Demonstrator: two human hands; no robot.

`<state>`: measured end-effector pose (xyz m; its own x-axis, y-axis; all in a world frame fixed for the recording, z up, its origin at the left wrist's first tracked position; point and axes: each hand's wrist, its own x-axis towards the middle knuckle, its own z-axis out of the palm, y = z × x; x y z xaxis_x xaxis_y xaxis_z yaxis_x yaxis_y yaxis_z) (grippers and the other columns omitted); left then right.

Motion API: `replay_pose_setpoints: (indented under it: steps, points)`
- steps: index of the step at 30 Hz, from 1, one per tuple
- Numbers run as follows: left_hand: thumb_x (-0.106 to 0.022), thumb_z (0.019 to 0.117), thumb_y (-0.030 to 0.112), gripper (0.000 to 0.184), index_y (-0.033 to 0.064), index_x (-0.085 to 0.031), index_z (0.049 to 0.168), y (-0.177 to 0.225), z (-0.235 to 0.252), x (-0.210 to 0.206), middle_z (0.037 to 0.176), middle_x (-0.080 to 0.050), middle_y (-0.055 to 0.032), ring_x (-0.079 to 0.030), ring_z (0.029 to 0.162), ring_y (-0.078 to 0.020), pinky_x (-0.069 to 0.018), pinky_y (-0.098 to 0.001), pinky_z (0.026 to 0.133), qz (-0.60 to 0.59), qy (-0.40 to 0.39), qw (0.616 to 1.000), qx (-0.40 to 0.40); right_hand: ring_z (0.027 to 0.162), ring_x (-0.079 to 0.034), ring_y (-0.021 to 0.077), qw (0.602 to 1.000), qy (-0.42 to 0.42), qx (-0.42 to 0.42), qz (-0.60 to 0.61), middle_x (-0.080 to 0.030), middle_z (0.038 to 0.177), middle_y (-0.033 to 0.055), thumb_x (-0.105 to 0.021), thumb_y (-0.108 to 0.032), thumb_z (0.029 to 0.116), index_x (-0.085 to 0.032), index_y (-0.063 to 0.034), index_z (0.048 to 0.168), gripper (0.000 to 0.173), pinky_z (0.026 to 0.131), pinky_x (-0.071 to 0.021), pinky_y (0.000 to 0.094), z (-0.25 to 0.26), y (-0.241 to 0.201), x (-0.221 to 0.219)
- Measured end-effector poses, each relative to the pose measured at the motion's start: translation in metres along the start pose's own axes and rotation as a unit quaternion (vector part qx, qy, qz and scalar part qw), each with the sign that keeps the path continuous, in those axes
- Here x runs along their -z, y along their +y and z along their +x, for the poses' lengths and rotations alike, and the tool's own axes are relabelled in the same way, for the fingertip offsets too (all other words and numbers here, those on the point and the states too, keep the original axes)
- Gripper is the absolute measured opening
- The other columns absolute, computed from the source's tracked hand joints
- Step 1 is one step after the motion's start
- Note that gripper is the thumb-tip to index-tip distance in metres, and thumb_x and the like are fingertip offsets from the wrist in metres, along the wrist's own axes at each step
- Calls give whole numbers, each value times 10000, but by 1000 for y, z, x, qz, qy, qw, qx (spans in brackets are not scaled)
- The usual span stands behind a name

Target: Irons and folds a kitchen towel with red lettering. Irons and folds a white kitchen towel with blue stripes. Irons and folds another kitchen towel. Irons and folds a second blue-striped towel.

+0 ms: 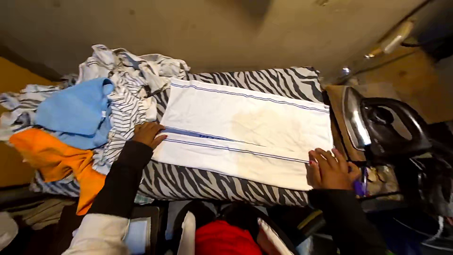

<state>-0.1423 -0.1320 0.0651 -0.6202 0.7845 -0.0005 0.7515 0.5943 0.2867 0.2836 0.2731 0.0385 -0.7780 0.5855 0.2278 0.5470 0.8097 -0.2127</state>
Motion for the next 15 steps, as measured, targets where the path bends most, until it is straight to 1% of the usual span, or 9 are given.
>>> replay_pose_setpoints:
  steps: [2, 4, 5, 7, 9, 10, 12, 13, 15]
  points:
    - [-772, 920, 208, 334, 7, -712, 1181, 0, 9, 14, 1103, -694, -262, -617, 1119, -487, -377, -720, 973, -3, -86, 996, 24, 1339, -507, 542, 1000, -3, 11, 14, -663, 1313, 247, -449, -310, 1043, -721, -25, 1187, 420, 1072, -274, 787, 10, -2, 0]
    - [-769, 923, 201, 268, -14, -726, 1078, -4, 18, 21, 1047, -697, -253, -632, 1077, -472, -405, -707, 940, -9, -135, 991, 23, 1274, -536, 568, 1000, 3, 7, 19, -656, 1240, 313, -515, -246, 1018, -714, 27, 1096, 347, 1052, -295, 787, 15, -1, -1]
    - [-768, 920, 191, 251, -31, -725, 1029, -6, 20, 23, 1032, -694, -256, -633, 1070, -470, -420, -700, 930, -17, -140, 990, 13, 1253, -552, 562, 1000, 15, 3, 12, -660, 1222, 314, -505, -253, 1011, -707, 32, 1081, 356, 1040, -311, 776, 14, -1, -1]
    - [-776, 904, 138, 251, -76, -699, 1010, -9, 20, 24, 1050, -682, -283, -634, 1078, -482, -448, -679, 940, -58, -117, 991, -9, 1237, -573, 540, 1000, 31, -6, 2, -671, 1208, 299, -454, -259, 1023, -686, 39, 1099, 385, 1042, -316, 755, 10, -1, -3]
    - [-761, 902, 81, 235, -104, -652, 996, -9, 22, 21, 997, -670, -304, -651, 1004, -489, -484, -658, 904, -95, -73, 993, -9, 1233, -586, 521, 999, 34, -19, -9, -677, 1206, 287, -437, -236, 1031, -677, 38, 1125, 376, 1063, -309, 742, 4, -2, -8]
    - [-747, 913, 68, 234, -112, -641, 1019, -6, 24, 19, 956, -665, -308, -657, 951, -491, -492, -659, 873, -100, -64, 993, 12, 1230, -586, 527, 999, 31, -24, -9, -675, 1209, 292, -454, -205, 1028, -675, 45, 1131, 349, 1065, -303, 750, 2, -3, -10]
    - [-720, 937, 69, 269, -108, -638, 1123, -2, 28, 8, 912, -656, -300, -654, 886, -480, -495, -660, 845, -111, -59, 990, 68, 1245, -580, 525, 999, 16, -30, -10, -666, 1233, 293, -504, -173, 1020, -672, 50, 1145, 306, 1067, -302, 762, -1, -7, -10]
    - [-725, 935, 72, 307, -101, -637, 1174, -1, 28, 2, 912, -659, -292, -654, 877, -471, -496, -649, 849, -122, -46, 987, 92, 1268, -563, 535, 1000, 9, -28, -10, -657, 1257, 297, -526, -192, 1010, -670, 52, 1160, 320, 1070, -294, 774, -1, -8, -5]
    - [-729, 933, 70, 418, -81, -598, 1301, 6, 22, 0, 957, -672, -293, -660, 906, -468, -496, -641, 880, -151, -14, 978, 142, 1350, -481, 567, 1000, 8, -12, -14, -607, 1358, 308, -539, -308, 982, -664, 48, 1209, 441, 1083, -265, 795, 6, -1, 19]
